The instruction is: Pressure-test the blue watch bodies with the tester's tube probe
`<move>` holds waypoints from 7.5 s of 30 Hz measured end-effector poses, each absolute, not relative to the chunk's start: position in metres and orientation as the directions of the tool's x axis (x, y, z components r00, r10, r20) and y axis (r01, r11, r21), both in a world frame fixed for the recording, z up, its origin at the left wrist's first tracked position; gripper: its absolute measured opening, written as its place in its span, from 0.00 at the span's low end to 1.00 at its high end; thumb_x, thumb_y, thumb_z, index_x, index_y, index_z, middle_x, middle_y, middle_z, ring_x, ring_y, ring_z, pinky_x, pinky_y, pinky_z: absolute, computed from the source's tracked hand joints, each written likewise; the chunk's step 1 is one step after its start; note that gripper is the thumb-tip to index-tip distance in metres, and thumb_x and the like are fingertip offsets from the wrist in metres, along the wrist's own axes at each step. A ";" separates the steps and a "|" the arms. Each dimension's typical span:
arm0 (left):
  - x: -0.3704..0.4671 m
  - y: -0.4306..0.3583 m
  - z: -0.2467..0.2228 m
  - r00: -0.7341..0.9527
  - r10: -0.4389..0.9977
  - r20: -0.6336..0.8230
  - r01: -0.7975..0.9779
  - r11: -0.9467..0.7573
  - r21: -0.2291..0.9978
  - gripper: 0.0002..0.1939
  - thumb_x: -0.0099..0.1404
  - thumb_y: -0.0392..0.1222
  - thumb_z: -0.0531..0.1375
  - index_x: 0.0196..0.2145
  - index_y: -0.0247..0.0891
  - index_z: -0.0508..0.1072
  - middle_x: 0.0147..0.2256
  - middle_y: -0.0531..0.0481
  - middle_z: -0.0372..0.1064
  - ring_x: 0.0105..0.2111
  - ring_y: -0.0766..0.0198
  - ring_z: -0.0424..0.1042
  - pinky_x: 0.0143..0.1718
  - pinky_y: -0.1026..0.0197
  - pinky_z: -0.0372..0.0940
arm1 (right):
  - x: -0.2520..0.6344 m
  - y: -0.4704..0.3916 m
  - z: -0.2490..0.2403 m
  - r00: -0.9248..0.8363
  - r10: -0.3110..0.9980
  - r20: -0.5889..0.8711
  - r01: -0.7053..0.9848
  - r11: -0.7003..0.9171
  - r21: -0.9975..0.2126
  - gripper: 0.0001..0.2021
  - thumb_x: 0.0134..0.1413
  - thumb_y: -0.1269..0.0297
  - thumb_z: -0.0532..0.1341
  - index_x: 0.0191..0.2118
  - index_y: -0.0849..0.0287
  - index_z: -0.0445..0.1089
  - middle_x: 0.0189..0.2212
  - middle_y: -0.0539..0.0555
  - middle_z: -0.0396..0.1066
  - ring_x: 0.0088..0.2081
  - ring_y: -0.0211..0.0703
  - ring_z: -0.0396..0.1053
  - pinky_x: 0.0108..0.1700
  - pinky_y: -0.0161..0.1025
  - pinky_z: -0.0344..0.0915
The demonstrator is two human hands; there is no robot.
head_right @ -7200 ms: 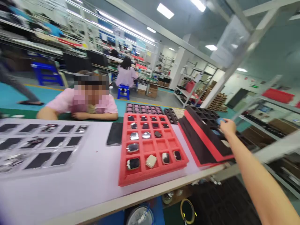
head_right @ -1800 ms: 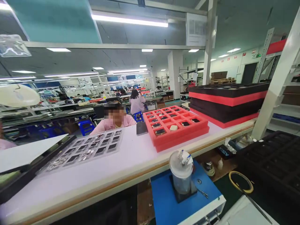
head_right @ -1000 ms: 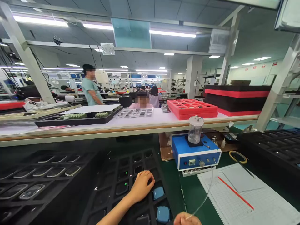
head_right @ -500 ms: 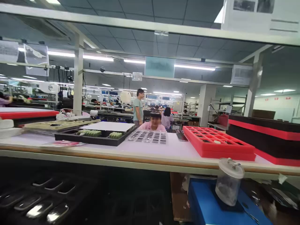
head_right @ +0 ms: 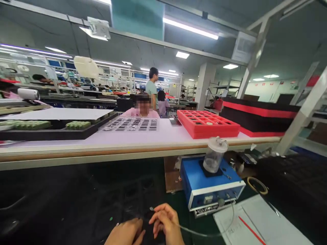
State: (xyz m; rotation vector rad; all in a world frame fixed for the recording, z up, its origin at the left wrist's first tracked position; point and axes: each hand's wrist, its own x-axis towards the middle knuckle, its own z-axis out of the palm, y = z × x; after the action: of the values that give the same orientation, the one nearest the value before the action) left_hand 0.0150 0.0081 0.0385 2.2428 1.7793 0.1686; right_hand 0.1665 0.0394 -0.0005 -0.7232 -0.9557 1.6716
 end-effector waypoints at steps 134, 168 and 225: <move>0.019 0.007 0.036 0.303 0.926 -0.224 -0.475 0.350 0.807 0.23 0.65 0.42 0.44 0.56 0.29 0.57 0.33 0.44 0.63 0.21 0.69 0.55 0.22 0.64 0.50 | 0.176 0.003 0.021 -0.195 0.932 0.306 -0.186 0.272 -0.944 0.09 0.58 0.59 0.57 0.33 0.60 0.66 0.27 0.50 0.67 0.23 0.33 0.65 0.25 0.30 0.62; 0.017 0.008 0.036 0.383 0.918 -0.106 -0.434 0.280 0.856 0.19 0.60 0.43 0.58 0.49 0.35 0.69 0.36 0.44 0.65 0.26 0.67 0.59 0.27 0.63 0.51 | 0.177 0.005 0.018 -0.193 0.943 0.269 -0.128 0.248 -0.960 0.09 0.53 0.60 0.61 0.32 0.60 0.70 0.25 0.53 0.71 0.22 0.37 0.66 0.25 0.34 0.63; 0.018 0.008 0.037 0.381 0.919 -0.100 -0.401 0.261 0.878 0.16 0.60 0.39 0.56 0.47 0.34 0.69 0.32 0.48 0.63 0.25 0.68 0.59 0.26 0.64 0.52 | 0.179 0.007 0.019 -0.210 0.940 0.267 -0.108 0.250 -0.962 0.05 0.54 0.64 0.60 0.32 0.60 0.69 0.26 0.51 0.71 0.23 0.34 0.66 0.26 0.31 0.62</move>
State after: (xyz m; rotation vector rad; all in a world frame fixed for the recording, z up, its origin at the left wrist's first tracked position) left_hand 0.0181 0.0077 0.0366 0.8898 0.7078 1.0019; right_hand 0.1787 0.0067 0.0187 -0.8397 -1.4227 1.2036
